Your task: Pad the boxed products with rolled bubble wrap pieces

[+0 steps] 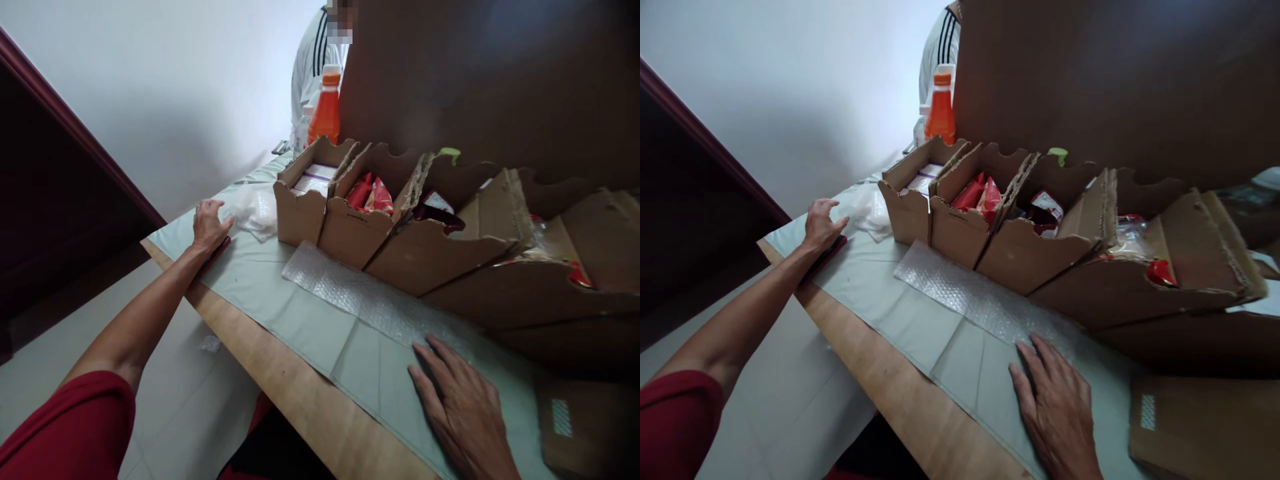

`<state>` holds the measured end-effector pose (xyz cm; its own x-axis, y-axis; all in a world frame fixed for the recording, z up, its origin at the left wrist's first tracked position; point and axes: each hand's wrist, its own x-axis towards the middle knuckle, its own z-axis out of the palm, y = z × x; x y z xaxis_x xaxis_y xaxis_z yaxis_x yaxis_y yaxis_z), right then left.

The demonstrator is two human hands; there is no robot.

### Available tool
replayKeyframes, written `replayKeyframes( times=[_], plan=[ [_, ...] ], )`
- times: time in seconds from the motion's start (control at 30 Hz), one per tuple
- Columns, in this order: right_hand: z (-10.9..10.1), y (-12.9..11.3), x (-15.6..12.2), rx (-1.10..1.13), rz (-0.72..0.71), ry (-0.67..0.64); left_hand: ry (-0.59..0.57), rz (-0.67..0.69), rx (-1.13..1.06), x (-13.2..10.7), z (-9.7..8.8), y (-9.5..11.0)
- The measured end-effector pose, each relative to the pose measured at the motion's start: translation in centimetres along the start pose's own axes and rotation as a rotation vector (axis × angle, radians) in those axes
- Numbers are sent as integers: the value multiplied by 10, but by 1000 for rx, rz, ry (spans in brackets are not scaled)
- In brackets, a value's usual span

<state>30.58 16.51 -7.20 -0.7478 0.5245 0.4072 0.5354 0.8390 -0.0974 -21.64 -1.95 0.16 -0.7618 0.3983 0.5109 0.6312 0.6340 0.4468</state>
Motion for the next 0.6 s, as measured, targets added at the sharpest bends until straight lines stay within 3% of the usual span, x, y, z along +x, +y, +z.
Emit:
replayKeyframes(
  times=[0.13,0.23,0.3,0.4,0.5,0.6],
  plan=[
    [0,0,-1,-8,17,-5,78,-11,-19,25,-2,1],
    [1,0,-1,-2,8,1,162,48,-46,33,-26,14],
    [1,1,0,22,13,-1,208,103,-64,22,-45,32],
    [-5,-1,1,68,73,50,224,257,-160,-29,-68,72],
    [-22,-15,3,189,133,159,127,504,-311,-107,-78,114],
    [-44,-39,3,538,229,61,18,633,-447,-187,-78,149]
  ],
)
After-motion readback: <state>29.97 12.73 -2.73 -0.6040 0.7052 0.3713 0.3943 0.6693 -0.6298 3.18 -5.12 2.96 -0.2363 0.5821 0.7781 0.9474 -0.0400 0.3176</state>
